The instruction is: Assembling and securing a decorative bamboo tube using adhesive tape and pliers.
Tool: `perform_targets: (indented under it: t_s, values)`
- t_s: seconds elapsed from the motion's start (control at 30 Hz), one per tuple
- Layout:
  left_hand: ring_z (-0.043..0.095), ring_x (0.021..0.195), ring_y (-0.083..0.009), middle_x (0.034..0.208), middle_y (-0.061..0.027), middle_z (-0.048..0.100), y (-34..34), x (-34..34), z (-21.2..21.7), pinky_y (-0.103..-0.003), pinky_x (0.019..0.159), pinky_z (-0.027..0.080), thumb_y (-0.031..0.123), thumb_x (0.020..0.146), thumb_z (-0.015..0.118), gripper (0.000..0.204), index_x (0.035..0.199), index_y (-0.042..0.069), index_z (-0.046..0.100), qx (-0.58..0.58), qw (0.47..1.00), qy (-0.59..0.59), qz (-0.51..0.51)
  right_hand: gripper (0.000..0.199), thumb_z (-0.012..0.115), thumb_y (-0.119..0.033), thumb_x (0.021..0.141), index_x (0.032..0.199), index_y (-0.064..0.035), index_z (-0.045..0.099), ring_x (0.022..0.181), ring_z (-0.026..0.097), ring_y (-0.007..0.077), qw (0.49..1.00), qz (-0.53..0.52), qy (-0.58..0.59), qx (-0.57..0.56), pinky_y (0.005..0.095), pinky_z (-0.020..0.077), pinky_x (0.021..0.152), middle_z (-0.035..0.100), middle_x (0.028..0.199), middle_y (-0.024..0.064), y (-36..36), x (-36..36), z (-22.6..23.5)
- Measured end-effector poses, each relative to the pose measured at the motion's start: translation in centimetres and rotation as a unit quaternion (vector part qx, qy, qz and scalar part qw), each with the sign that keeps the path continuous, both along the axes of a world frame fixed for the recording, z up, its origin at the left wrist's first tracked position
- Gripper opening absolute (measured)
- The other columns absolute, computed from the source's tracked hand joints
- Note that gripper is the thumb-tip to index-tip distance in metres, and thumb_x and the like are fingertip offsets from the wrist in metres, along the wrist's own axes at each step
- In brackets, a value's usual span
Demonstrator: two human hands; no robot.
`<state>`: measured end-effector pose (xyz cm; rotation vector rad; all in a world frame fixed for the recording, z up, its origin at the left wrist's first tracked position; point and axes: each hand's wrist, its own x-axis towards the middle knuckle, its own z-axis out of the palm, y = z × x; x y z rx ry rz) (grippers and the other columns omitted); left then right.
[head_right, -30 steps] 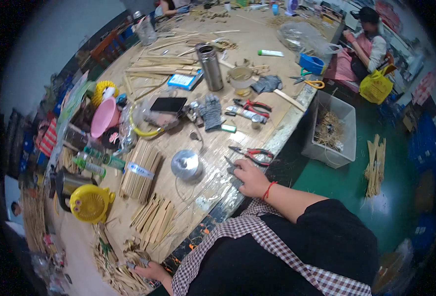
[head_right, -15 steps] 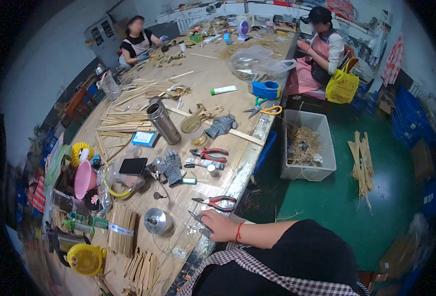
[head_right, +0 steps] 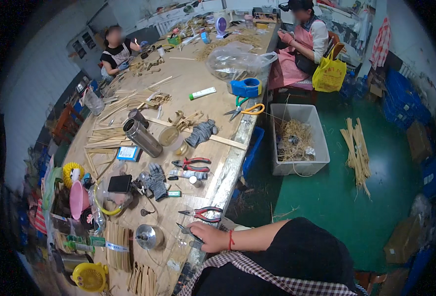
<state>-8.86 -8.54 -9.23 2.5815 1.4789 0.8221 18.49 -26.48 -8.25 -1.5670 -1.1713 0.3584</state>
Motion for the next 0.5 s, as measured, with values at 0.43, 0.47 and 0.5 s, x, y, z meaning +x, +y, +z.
perform_targets:
  t_s: [0.43,0.47,0.5]
  values:
    - [0.039,0.128,-0.0490,0.137,-0.0369,0.040,0.6,0.3,-0.1,-0.049,0.109,0.032,0.004,0.080,0.048,0.055,0.132,-0.014,0.038,-0.011,1.000,0.006,0.002,0.027,0.067,-0.016,0.081,0.101,-0.0012,0.056,0.074,0.061,0.0330,0.983,-0.171,0.068,-0.024,0.0412,0.0488,0.067,0.057,0.077,0.0149,-1.8,6.9,2.2]
    - [0.039,0.128,-0.0489,0.137,-0.0368,0.040,0.7,0.4,-0.1,-0.049,0.109,0.032,0.003,0.080,0.048,0.056,0.132,-0.014,0.038,-0.011,1.000,0.007,0.003,0.026,0.065,-0.014,0.079,0.099,-0.0011,0.056,0.073,0.060,0.0341,0.982,-0.161,0.035,-0.092,0.0423,0.0481,0.067,0.057,0.078,0.0152,-1.7,7.2,1.4]
    - [0.039,0.128,-0.0488,0.137,-0.0368,0.040,0.7,0.6,-0.1,-0.049,0.109,0.032,0.003,0.080,0.048,0.056,0.132,-0.014,0.038,-0.011,1.000,0.005,0.004,0.027,0.063,-0.011,0.073,0.097,-0.0011,0.054,0.078,0.059,0.0365,0.984,-0.158,0.008,-0.087,0.0437,0.0476,0.068,0.057,0.082,0.0159,-1.7,7.2,1.7]
